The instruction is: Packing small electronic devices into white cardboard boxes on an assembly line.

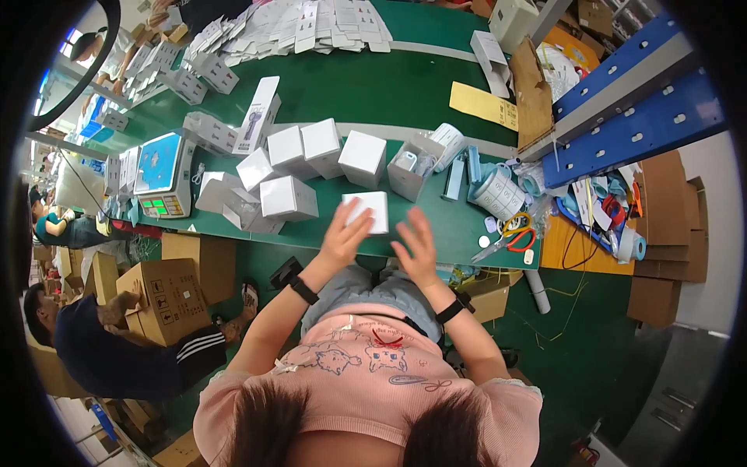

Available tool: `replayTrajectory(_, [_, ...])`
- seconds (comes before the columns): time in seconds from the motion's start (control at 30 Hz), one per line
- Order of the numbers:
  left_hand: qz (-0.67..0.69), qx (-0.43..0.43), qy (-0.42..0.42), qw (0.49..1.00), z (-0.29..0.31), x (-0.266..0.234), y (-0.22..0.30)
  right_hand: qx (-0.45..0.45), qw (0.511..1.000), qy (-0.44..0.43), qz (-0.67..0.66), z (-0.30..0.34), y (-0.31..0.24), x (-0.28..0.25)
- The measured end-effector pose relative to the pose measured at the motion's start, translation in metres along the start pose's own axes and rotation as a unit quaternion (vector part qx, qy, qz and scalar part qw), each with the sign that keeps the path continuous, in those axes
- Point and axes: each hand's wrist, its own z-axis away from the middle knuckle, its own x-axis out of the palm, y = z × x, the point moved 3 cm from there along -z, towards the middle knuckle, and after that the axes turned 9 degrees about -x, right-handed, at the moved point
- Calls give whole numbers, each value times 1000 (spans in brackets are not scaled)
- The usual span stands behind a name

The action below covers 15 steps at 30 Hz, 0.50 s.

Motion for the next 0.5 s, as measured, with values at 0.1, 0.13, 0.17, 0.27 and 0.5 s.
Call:
replayTrajectory(0.1, [-36,-33,25,999,-5,-19,-18,168,955,244,-2,-22,28,-24])
replayTrajectory(0.13, [-56,-50,27,997,-8,-26,-23,168,954,247,-1,-31,41,-23])
replayTrajectory(0.17, [-75,-64,29,995,-13,-29,-25,174,957,229,25,-41,57,-23])
replayTrajectory(0.27, [-147,-81,19,986,-14,-23,-31,203,955,215,13,-49,102,-19])
replayTrajectory(0.5, [-223,-211,-29,951,-28,-28,-17,332,911,130,-209,-47,84,-47])
